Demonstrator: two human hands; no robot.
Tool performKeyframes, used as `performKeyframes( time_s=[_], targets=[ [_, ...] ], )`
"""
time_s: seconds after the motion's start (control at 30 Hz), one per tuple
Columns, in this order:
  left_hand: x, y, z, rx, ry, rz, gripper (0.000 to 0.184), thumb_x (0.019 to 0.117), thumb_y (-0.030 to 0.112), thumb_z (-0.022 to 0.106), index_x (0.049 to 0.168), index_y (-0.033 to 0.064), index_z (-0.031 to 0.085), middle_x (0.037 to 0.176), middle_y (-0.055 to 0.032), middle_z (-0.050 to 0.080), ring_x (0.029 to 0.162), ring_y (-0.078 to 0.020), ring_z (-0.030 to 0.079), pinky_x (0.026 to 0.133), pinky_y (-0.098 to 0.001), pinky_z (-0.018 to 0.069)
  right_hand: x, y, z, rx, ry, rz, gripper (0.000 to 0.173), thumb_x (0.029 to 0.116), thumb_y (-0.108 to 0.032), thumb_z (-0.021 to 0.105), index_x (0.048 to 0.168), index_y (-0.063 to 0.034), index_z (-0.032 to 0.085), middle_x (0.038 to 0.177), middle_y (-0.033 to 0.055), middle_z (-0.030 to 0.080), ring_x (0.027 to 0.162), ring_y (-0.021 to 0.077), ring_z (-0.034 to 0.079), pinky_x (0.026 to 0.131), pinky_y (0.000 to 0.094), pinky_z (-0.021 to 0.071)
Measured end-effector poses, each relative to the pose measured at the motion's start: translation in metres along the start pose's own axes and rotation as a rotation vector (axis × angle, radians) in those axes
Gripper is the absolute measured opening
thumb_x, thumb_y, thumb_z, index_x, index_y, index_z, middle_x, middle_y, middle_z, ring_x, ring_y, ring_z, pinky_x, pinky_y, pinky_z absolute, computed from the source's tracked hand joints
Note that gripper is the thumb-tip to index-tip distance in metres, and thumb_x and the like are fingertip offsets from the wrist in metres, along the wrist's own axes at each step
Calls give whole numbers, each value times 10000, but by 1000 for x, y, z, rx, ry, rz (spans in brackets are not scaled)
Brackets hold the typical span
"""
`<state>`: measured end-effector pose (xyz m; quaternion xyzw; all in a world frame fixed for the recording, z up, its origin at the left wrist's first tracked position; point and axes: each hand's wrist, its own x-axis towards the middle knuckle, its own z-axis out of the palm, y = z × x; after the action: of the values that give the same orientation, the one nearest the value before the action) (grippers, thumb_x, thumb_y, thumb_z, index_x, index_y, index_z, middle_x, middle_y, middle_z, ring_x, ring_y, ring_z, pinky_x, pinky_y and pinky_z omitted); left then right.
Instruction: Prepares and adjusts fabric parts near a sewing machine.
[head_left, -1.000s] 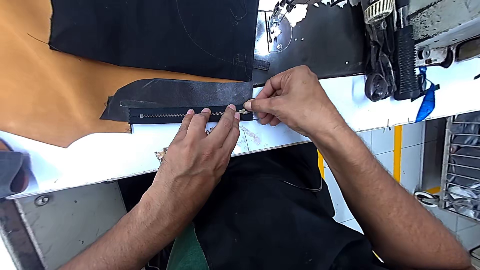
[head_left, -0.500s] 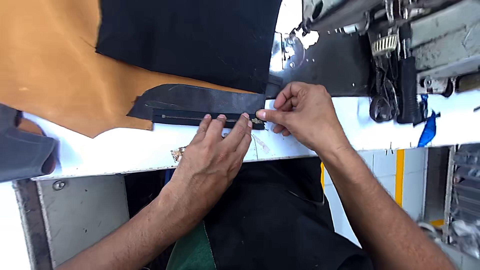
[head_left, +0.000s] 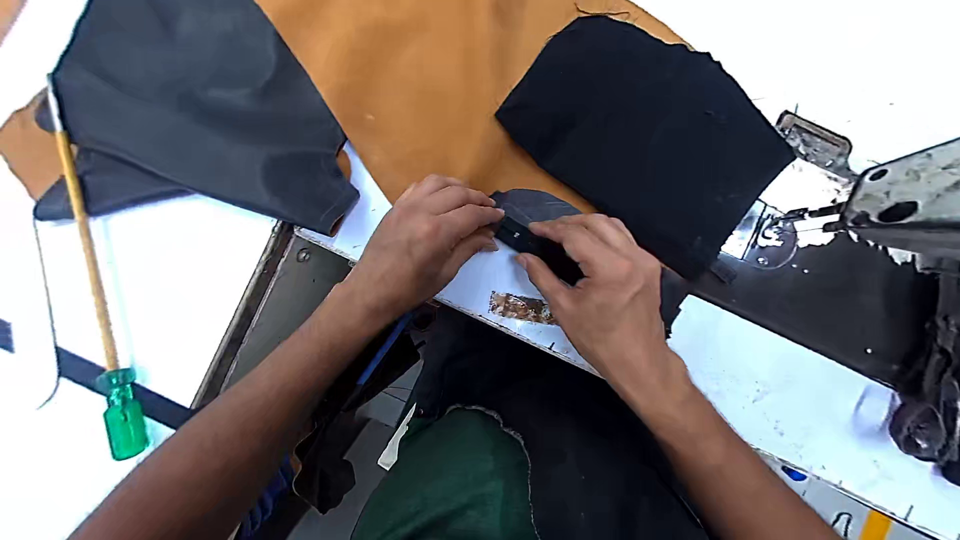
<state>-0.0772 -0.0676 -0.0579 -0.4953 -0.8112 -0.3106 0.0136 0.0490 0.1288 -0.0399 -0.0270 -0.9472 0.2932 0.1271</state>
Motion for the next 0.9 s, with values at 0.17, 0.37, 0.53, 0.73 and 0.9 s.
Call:
performKeyframes(
  time_s=[0.17, 0.37, 0.53, 0.73, 0.9],
  targets=[
    [3, -13, -1, -47, -29, 76, 314, 956, 322, 722, 1155, 83, 766, 1205, -84, 730, 1197, -266, 633, 1005, -430, 496, 6, 4, 7, -103, -16, -68, 206, 965, -254, 721, 1046, -77, 790, 1078, 94, 712, 1034, 258, 649, 857, 360, 537],
    [4, -14, 5, -25, 8, 119, 237, 954, 246, 687, 1110, 95, 782, 1172, -76, 738, 1177, -270, 631, 988, -445, 474, 6, 7, 5, -149, 7, -138, 187, 969, -214, 699, 1018, -59, 790, 1038, 92, 726, 1005, 242, 664, 833, 336, 544],
    [10, -15, 12, 0, 70, 155, 167, 983, 190, 657, 1043, 98, 782, 1111, -59, 756, 1165, -250, 647, 1052, -469, 431, 13, 12, 3, -37, 25, -47, 160, 943, -237, 721, 971, -105, 808, 1014, 67, 746, 937, 168, 685, 793, 281, 559],
    [19, -20, 11, -1, 42, 155, 196, 1026, 208, 602, 1061, 97, 759, 1041, -73, 759, 1097, -245, 674, 1048, -483, 418, 24, 17, -13, 127, -151, 176, 178, 993, -321, 675, 1011, -200, 804, 1077, -23, 728, 900, 10, 666, 744, 177, 536],
    [30, -21, 7, 7, -10, 169, 213, 1043, 226, 580, 1081, 96, 743, 966, -70, 737, 992, -238, 665, 1004, -474, 409, 29, 19, -16, 177, -189, 251, 193, 1004, -337, 654, 1005, -211, 800, 1083, -52, 733, 985, 6, 664, 823, 214, 532]
  ],
)
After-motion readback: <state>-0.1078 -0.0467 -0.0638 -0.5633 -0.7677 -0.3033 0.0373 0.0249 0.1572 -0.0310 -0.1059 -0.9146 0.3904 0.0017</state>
